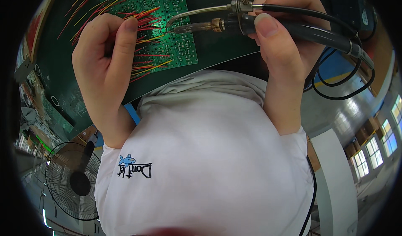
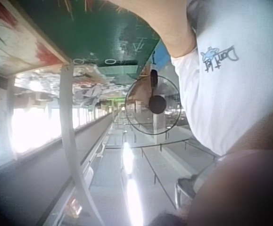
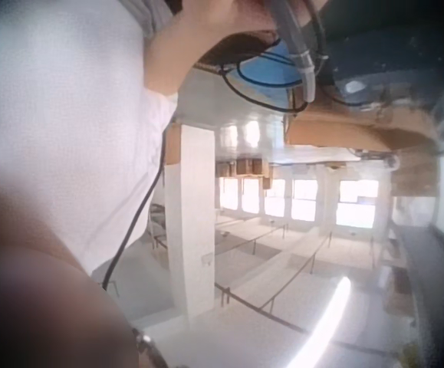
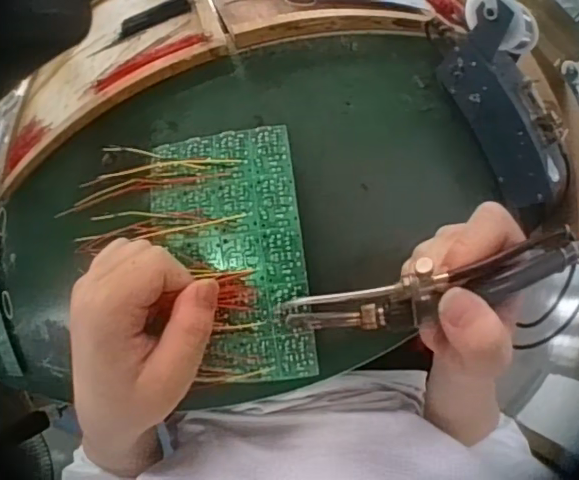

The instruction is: The person solders color-coded wires onto a green printed circuit board (PCB) using a soldering iron.

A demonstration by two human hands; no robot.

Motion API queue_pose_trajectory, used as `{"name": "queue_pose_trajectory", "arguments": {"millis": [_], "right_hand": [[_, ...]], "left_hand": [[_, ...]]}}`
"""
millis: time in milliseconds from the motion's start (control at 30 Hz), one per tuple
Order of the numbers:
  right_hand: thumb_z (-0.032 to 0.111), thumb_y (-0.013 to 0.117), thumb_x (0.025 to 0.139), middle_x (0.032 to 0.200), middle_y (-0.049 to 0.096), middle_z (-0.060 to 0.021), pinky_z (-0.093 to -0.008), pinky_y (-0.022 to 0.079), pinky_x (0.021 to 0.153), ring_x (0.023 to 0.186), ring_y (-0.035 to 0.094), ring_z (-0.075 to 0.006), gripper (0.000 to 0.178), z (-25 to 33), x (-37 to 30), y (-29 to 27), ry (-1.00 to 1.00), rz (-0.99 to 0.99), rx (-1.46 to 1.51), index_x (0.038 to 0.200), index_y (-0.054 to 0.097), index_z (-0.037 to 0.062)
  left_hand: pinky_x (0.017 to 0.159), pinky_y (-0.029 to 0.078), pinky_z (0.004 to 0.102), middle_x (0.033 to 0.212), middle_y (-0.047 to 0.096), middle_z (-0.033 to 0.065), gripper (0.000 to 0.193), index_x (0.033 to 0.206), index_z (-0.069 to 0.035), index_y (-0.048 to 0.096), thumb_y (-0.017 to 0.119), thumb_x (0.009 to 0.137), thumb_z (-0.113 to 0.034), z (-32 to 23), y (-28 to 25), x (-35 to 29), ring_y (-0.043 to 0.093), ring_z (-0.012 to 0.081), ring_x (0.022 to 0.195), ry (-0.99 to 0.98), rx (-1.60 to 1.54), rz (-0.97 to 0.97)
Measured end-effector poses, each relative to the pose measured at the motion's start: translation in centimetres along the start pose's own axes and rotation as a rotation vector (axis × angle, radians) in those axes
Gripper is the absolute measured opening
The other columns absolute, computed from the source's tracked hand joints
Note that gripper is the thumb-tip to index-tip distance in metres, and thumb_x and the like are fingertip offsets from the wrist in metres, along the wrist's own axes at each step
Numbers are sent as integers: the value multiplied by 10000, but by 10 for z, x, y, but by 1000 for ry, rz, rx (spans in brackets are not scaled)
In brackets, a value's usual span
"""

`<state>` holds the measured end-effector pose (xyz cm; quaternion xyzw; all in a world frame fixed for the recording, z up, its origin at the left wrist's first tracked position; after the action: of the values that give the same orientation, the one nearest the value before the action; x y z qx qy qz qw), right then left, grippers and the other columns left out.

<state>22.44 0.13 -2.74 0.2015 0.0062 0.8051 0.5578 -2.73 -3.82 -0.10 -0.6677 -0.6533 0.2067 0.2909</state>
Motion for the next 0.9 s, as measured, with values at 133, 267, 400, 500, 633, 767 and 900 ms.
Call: {"name": "queue_pose_trajectory", "arguments": {"millis": [133,267,400,500,633,767,900], "right_hand": [[89,602,834,749,547,-110,-218,368,522,575,448,-98,168,2,-1,4,14,-67,-55,933,524,-22],[92,629,822,784,583,-128,-186,364,481,573,468,-90,181,5,-2,7,63,-114,-110,923,543,-29],[87,635,823,788,590,-132,-187,381,492,581,484,-92,184,4,-3,4,44,-105,-119,930,547,-34],[85,645,824,794,595,-136,-189,386,500,581,486,-94,183,3,-2,4,29,-111,-89,926,547,-32],[82,645,833,800,594,-138,-191,396,522,584,483,-97,180,1,-2,2,15,-87,-69,926,540,-30],[61,611,825,819,596,-142,-218,418,526,608,505,-107,195,6,-3,6,67,-132,-208,972,529,-38],[83,591,868,820,566,-127,-260,388,602,655,477,-131,142,0,-1,-3,44,-42,100,960,527,-4]], "left_hand": [[587,354,224,740,500,-2,177,836,25,597,688,949,-76,2,0,0,441,63,670,-9,-21,-5],[583,360,236,725,502,7,176,831,22,600,695,941,-78,1,0,1,445,76,663,32,-6,-10],[585,366,245,714,511,29,185,818,18,605,704,930,-90,-2,0,2,453,101,653,35,28,-11],[594,372,264,704,519,35,185,809,13,611,711,919,-97,-3,-1,2,459,124,660,34,28,-8],[601,375,284,687,526,38,175,803,6,615,716,904,-93,-2,-2,3,464,148,668,74,59,-5],[603,379,298,670,530,44,175,792,0,616,722,891,-98,0,-2,5,471,168,664,91,65,-16],[601,384,310,661,535,54,179,768,-8,612,724,881,-92,1,-6,7,472,186,644,131,83,-33]]}}
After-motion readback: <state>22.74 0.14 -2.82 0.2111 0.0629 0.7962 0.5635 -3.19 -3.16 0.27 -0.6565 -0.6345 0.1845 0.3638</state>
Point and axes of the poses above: each hand's wrist, its own x-axis towards the middle knuckle, its own y-axis out of the palm, z = x × y, the point moved 3 cm from there along x, towards the middle knuckle
